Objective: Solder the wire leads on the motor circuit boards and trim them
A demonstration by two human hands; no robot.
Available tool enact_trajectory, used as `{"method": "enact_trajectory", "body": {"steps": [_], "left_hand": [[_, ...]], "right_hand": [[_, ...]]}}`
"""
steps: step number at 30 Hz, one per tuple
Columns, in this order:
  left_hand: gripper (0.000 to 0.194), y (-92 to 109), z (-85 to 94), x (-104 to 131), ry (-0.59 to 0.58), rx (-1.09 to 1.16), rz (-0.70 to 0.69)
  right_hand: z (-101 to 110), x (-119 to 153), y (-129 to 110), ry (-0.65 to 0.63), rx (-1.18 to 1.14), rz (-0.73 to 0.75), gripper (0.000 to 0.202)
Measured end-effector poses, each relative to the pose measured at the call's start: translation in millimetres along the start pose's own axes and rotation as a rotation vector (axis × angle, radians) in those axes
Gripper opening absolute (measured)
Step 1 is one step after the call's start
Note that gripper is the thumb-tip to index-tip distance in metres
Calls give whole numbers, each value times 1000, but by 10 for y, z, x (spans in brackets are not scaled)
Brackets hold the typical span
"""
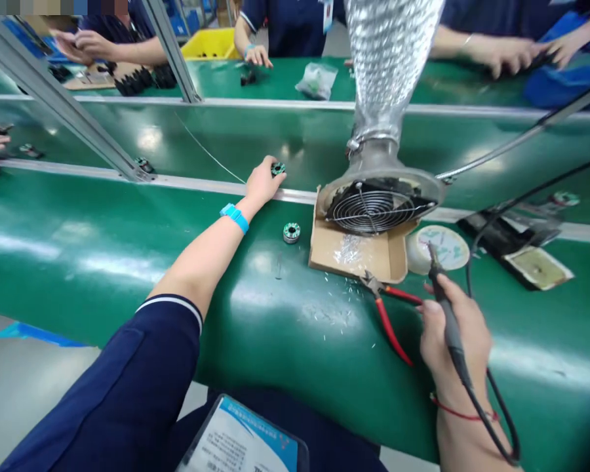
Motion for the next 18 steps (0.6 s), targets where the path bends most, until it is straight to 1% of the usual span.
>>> {"method": "enact_trajectory", "body": {"steps": [2,3,5,6,7,8,10,12,13,14,15,16,18], "left_hand": [[38,-65,-14,-118,-12,-23,57],[43,-80,2,-133,-12,-23,64],[57,-87,67,-74,-11,-17,61],[62,-78,108,-2,-21,-5,48],[61,-64,146,95,-49,14,28],[57,-46,175,214,-99,39,2],[49,-6,196,499,-260,91,-57],[55,28,174,796,-421,120,-107],[61,42,151,926,-471,123,-125],[67,57,123,1035,-494,120,-141],[68,74,90,1120,-491,113,-154],[66,94,55,1181,-467,103,-162],[53,138,-8,1246,-396,83,-162]], "right_hand": [[8,-42,11,-20,31,42,47],[7,-57,13,-32,40,53,47],[-2,-72,9,-51,47,63,47],[-8,-73,3,-59,46,66,47],[-15,-71,-6,-68,42,69,48],[-22,-69,-16,-78,35,73,48],[-34,-64,-36,-95,20,79,49],[-42,-64,-55,-96,8,83,50],[-45,-65,-62,-92,3,85,52],[-48,-67,-69,-85,0,88,53],[-52,-70,-75,-79,-3,92,53],[-57,-73,-79,-73,-6,96,54],[-64,-82,-78,-53,-10,103,53]]}}
Point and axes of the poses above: each hand's wrist, its own x-axis away from the middle knuckle, its own z-axis out of the back of the hand, y = z × x, the point moved 3 cm from there along -x, towards the middle knuckle
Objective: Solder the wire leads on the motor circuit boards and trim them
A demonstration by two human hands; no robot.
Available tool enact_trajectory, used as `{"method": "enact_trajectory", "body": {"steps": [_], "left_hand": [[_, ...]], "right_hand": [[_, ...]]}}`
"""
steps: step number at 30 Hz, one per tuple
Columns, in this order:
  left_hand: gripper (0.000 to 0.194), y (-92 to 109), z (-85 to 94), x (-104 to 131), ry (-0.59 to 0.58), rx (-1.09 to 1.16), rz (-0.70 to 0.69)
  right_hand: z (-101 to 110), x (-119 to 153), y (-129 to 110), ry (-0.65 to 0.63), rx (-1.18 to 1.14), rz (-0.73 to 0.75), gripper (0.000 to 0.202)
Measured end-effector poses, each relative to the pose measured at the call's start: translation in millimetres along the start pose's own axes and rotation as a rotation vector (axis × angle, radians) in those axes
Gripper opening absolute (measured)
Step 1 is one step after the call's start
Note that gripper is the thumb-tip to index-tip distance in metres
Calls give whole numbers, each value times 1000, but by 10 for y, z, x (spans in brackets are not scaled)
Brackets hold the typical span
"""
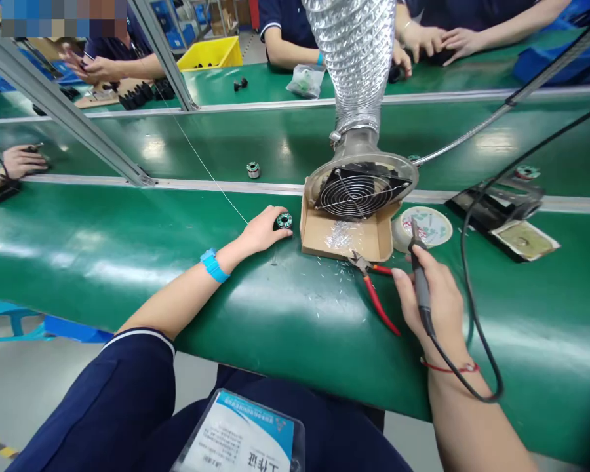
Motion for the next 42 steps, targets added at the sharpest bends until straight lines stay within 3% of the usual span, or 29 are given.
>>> {"method": "enact_trajectory", "body": {"steps": [5,8,11,15,19,22,26,35,42], "left_hand": [[39,85,-13,83,94,51,-8],[42,129,44,280,65,150,-56],[48,226,31,525,-29,418,-75],[45,458,-94,767,-222,713,-56],[48,637,-186,870,-343,647,-50],[51,710,-217,895,-420,600,-62],[50,784,-212,894,-432,552,-116],[45,806,-181,873,-295,354,-407],[46,773,-194,862,-243,339,-466]], "right_hand": [[16,-22,47,103,-32,-3,41],[41,10,45,213,-90,-37,32],[55,93,-80,263,-198,-70,35],[91,167,-498,76,-365,-67,42],[150,60,-956,-176,-409,-61,34],[153,-79,-1144,-242,-511,-30,40],[65,-171,-1179,-331,-567,-58,36],[-47,-175,-1190,-426,-586,-109,33],[-128,-187,-1225,-444,-635,-95,31]]}}
Point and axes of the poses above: each hand's wrist, its own x-axis away from the middle knuckle, its own z-axis out of the back of the hand, y = z × x, the point moved 3 cm from there along -x, towards the middle knuckle
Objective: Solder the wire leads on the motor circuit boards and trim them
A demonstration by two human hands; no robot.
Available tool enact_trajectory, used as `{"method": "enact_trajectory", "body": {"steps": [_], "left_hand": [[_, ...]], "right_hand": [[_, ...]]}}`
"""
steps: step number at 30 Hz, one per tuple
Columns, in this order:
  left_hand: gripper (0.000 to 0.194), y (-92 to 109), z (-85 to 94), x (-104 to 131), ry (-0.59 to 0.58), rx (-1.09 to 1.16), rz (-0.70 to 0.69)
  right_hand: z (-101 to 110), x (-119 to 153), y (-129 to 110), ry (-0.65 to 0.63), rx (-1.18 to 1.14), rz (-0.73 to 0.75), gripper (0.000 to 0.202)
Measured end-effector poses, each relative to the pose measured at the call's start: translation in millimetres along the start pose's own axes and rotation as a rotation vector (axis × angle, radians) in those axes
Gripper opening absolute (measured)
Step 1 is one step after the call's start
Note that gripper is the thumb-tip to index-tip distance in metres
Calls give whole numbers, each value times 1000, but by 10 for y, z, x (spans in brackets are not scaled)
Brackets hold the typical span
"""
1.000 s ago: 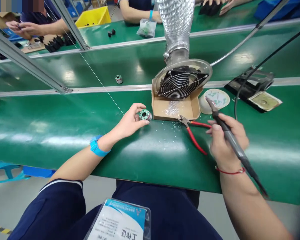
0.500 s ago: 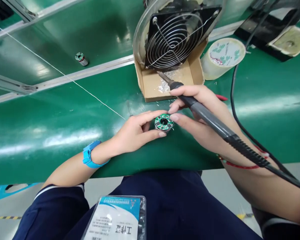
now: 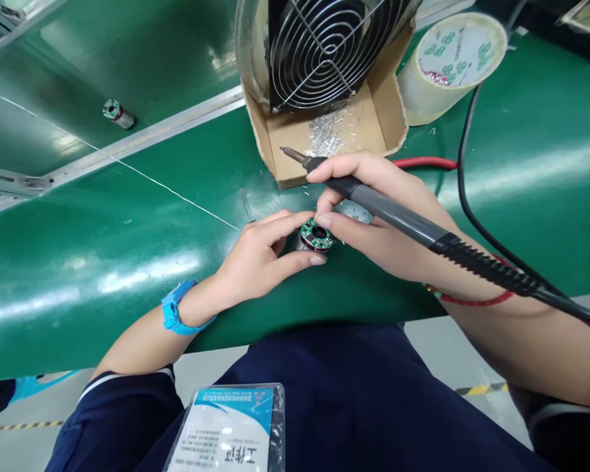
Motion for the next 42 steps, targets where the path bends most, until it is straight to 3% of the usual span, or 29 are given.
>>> {"method": "enact_trajectory", "body": {"steps": [5,9,18,23,27,30,33,38,42], "left_hand": [[45,-38,-11,23,30,54,12],[47,-72,-24,37,20,90,54],[44,-111,-24,20,5,161,35],[46,-165,-33,24,-25,202,120],[48,-203,-61,70,-35,273,207],[44,-215,-84,91,1,308,189],[42,-196,-83,76,56,164,85],[33,-101,-45,55,265,-440,-236],[24,-108,-69,93,388,-747,-333]], "right_hand": [[-26,45,0,81,-17,57,33],[-28,88,22,145,-29,-26,35],[-19,24,-9,45,82,65,24],[-26,39,62,43,70,39,27],[5,116,40,133,30,61,37],[1,174,-14,221,41,61,35],[-68,221,-55,232,80,57,29],[-227,285,-52,243,79,12,31],[-373,323,-35,280,-45,-105,39]]}}
Point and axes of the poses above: each hand's wrist, its own x-axis away from the middle knuckle, its own z-axis out of the back of the hand, y = z × x, the point moved 3 cm from there along -x, towards the middle knuckle
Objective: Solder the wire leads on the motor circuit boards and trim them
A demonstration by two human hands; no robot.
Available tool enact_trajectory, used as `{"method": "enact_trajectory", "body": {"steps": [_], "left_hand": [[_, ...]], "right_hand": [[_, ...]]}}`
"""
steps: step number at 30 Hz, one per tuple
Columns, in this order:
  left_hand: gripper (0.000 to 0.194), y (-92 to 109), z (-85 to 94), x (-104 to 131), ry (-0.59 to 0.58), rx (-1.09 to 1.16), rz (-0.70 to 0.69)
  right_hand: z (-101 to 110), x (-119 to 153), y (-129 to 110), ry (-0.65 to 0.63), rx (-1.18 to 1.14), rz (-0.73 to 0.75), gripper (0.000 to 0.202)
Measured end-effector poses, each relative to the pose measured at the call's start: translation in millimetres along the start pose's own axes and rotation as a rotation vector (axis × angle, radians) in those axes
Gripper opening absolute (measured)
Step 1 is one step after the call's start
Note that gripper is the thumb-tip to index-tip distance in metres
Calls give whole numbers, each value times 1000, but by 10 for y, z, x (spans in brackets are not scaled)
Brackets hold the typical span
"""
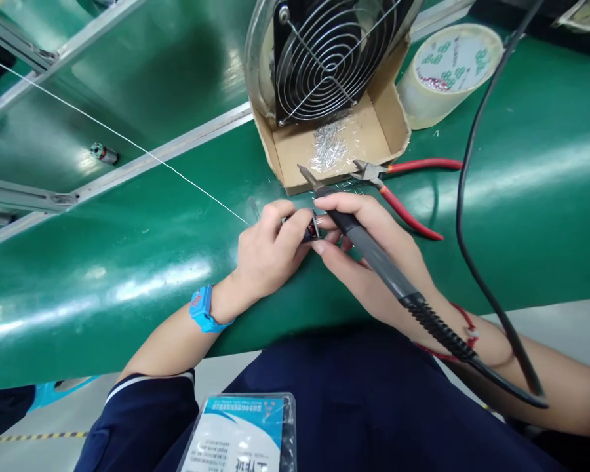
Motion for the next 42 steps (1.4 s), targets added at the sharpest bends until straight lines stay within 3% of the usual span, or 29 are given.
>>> {"method": "enact_trajectory", "body": {"steps": [4,8,11,13,16,20,29,38,42], "left_hand": [[29,18,-18,33,66,-7,-22],[22,21,-44,15,17,144,32],[25,-39,-75,6,-52,275,186],[31,-117,-117,16,-115,390,339],[43,-207,-215,56,-256,740,548],[56,-170,-280,99,-436,1101,696],[55,-36,-145,61,-559,1092,600],[42,-16,-92,-49,-477,933,459],[42,-5,-80,-37,-478,897,479]], "right_hand": [[-85,52,11,127,-100,-6,37],[-112,43,-10,97,129,180,28],[-65,16,-11,32,322,243,26],[35,-1,-21,81,367,245,30],[201,-40,-60,126,339,249,38],[307,-163,-72,-22,237,160,39],[350,-317,2,-209,181,49,43],[274,-346,25,-217,244,98,31],[239,-322,26,-213,204,138,33]]}}
Point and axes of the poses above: each hand's wrist, its own x-axis away from the middle knuckle, its own z-axis out of the back of the hand, y = z × x, the point moved 3 cm from there along -x, towards the middle knuckle
